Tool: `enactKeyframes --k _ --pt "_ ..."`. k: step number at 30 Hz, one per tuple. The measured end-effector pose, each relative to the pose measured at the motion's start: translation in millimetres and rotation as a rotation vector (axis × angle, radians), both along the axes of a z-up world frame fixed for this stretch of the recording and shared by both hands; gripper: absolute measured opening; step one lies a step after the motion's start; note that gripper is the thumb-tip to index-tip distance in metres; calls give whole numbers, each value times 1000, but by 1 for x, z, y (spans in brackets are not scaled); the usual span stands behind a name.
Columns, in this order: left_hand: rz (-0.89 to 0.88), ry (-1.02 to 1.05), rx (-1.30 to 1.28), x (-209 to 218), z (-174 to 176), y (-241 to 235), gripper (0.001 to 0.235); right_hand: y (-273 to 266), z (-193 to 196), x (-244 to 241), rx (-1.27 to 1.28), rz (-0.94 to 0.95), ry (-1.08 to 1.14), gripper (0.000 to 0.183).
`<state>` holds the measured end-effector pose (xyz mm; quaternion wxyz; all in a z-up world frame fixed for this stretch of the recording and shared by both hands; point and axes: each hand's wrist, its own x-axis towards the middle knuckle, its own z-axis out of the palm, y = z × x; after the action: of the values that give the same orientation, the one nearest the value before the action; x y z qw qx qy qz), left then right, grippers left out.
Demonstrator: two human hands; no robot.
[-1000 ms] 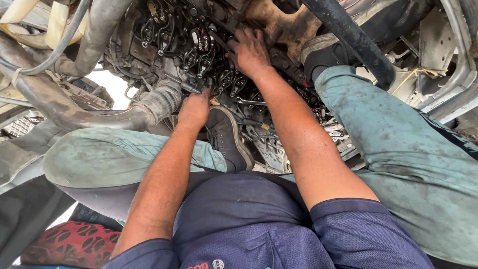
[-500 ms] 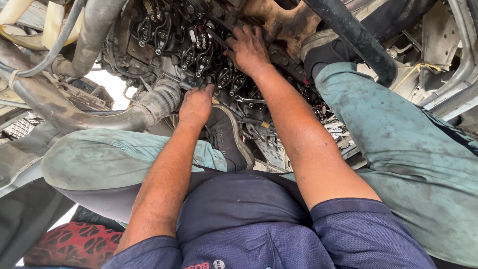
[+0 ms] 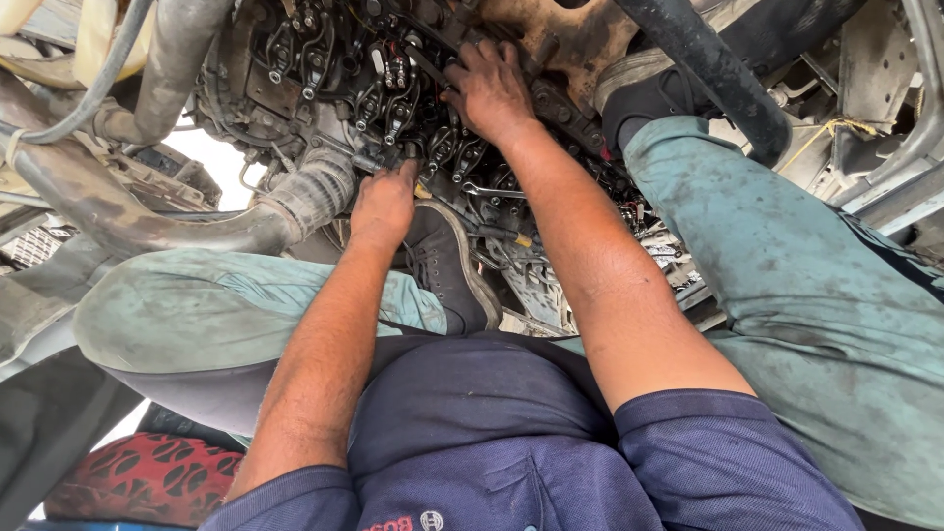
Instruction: The person works on an open engine compartment, using a wrench to tighten or loosen bolts on the valve train assembly.
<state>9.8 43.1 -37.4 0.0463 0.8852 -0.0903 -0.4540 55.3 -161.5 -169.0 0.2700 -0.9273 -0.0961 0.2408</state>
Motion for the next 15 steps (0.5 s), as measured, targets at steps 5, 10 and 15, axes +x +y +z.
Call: enactKeyframes --k 5,10,15 --pt "-54 -40 -37 -6 -6 5 34 0 2 2 -3 10 39 33" --pt "-74 -71 -50 -6 -7 5 34 0 5 3 4 0 58 36" --pt "-129 -30 27 -10 -3 -2 31 1 5 3 -27 24 91 36"
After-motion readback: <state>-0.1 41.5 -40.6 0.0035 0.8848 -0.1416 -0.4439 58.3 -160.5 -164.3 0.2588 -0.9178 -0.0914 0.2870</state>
